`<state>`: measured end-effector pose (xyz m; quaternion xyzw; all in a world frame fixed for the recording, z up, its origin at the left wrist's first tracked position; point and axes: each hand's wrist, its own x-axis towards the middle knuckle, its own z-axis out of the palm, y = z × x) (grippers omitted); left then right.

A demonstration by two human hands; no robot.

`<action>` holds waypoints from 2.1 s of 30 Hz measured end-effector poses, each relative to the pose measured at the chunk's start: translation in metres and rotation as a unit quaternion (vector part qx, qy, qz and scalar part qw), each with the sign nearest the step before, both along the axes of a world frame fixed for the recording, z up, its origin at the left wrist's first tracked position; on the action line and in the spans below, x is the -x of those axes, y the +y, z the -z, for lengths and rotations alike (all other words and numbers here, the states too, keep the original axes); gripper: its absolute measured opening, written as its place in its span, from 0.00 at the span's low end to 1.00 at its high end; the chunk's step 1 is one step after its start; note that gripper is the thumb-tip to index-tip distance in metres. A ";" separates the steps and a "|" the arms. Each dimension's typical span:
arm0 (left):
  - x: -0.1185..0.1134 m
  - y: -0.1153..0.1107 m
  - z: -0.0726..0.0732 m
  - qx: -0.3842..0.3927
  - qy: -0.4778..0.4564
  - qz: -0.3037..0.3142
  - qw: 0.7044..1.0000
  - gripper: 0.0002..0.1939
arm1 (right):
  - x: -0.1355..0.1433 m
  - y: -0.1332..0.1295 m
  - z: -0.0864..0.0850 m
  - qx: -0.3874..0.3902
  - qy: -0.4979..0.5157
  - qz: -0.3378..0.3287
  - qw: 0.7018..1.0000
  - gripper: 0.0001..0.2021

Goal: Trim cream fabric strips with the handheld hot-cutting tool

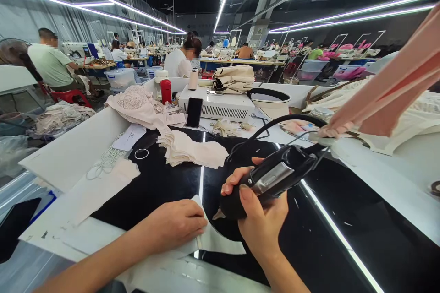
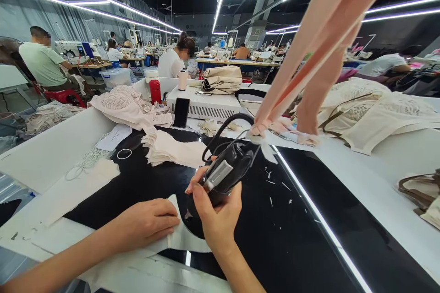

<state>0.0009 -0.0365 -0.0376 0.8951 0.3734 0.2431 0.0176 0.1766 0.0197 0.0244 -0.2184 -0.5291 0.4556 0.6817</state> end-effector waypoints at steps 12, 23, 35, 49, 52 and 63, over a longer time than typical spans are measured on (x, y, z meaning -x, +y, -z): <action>0.000 -0.007 -0.004 -0.030 0.013 -0.009 0.999 0.07 | 0.008 -0.003 0.006 -0.015 -0.010 -0.018 1.000 0.14; 0.002 -0.009 -0.001 -0.044 0.034 -0.004 0.998 0.09 | 0.000 -0.008 0.001 -0.002 -0.005 0.002 1.000 0.17; 0.008 -0.010 -0.001 -0.032 0.040 0.001 0.999 0.08 | -0.003 -0.013 0.001 -0.003 -0.019 0.004 1.000 0.16; -0.043 -0.029 -0.005 0.005 -0.034 -0.038 0.999 0.10 | -0.045 -0.032 0.004 -0.002 -0.025 0.035 0.999 0.19; -0.046 -0.031 0.001 0.009 -0.023 -0.054 0.998 0.11 | -0.045 -0.034 0.004 -0.003 -0.025 0.038 0.999 0.19; -0.036 -0.038 0.009 0.012 -0.040 -0.040 0.998 0.12 | -0.032 -0.031 0.001 -0.003 0.014 0.018 1.000 0.19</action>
